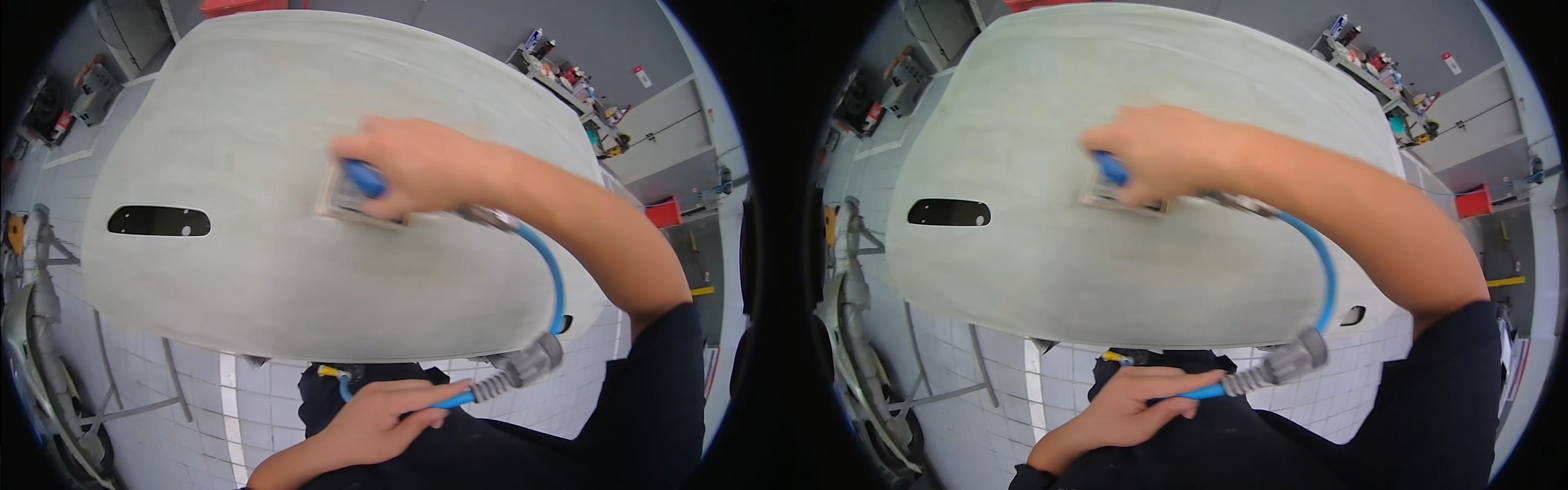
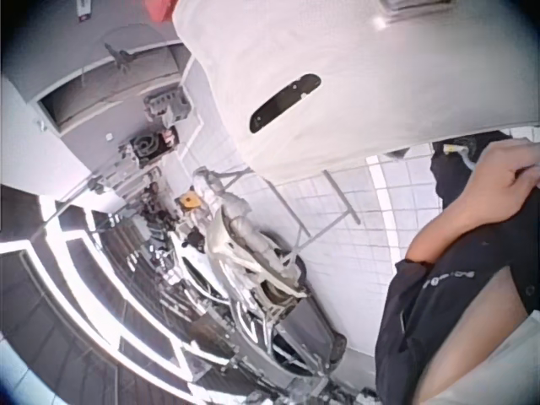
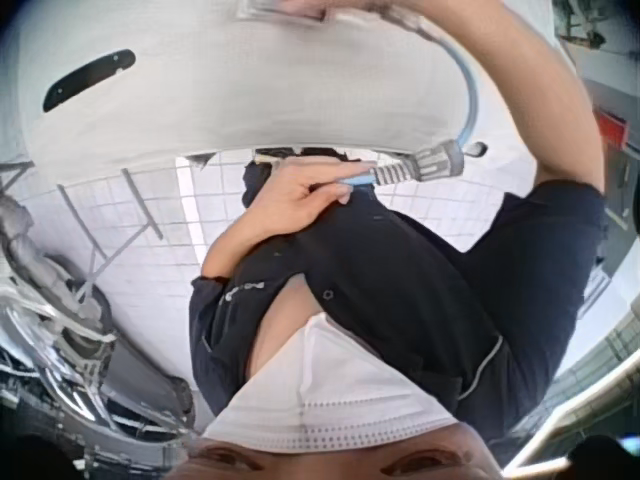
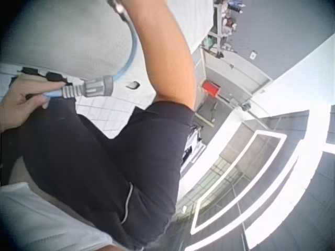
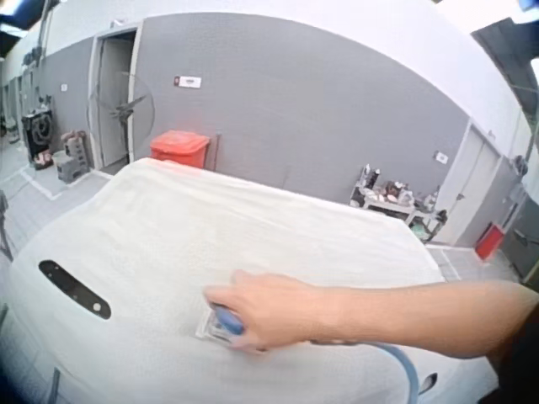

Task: The person sands a car hood using a pneumatic sander, then uses an air hose to blow off dust, and finally wipes the surface with a cloth. The hood is mounted on a stand in a workshop.

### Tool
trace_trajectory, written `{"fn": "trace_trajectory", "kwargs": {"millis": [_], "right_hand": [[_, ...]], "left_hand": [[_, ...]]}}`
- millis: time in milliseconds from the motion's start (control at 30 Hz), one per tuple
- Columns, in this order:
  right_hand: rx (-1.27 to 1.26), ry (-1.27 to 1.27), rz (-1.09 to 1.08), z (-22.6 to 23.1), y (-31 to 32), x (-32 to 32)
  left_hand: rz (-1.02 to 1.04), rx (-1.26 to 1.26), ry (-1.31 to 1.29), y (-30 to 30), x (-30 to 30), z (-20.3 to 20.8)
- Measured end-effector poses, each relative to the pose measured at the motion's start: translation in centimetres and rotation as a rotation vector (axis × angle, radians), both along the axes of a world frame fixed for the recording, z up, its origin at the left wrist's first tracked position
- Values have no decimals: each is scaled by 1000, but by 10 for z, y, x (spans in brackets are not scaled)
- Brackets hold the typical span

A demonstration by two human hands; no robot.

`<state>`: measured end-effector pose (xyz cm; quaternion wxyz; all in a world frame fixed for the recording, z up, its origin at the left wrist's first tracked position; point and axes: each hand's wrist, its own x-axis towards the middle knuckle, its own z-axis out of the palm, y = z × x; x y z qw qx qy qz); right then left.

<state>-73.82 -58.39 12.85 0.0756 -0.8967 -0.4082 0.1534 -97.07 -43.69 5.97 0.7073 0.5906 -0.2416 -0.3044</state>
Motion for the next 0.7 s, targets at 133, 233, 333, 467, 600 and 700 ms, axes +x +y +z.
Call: {"fn": "trace_trajectory", "kwargs": {"millis": [133, 233, 333, 467, 600, 700], "right_hand": [[37, -11, -247, 2, -109, -56], [35, -89, -465, 5, -190, -85], [-33, 0, -842, 9, -245, -110], [98, -172, -782, -16, -212, -127], [85, -168, -446, -4, -51, -83], [99, -146, -250, -6, 51, -59]], "left_hand": [[-113, -10, 26, -46, -14, -2], [-171, 2, 2, -59, -18, -1], [-132, 12, -38, -45, -26, 5], [-46, -23, -34, -15, -31, -3], [27, -45, -34, 35, -25, -5], [-15, -44, -14, 75, -13, -7]]}}
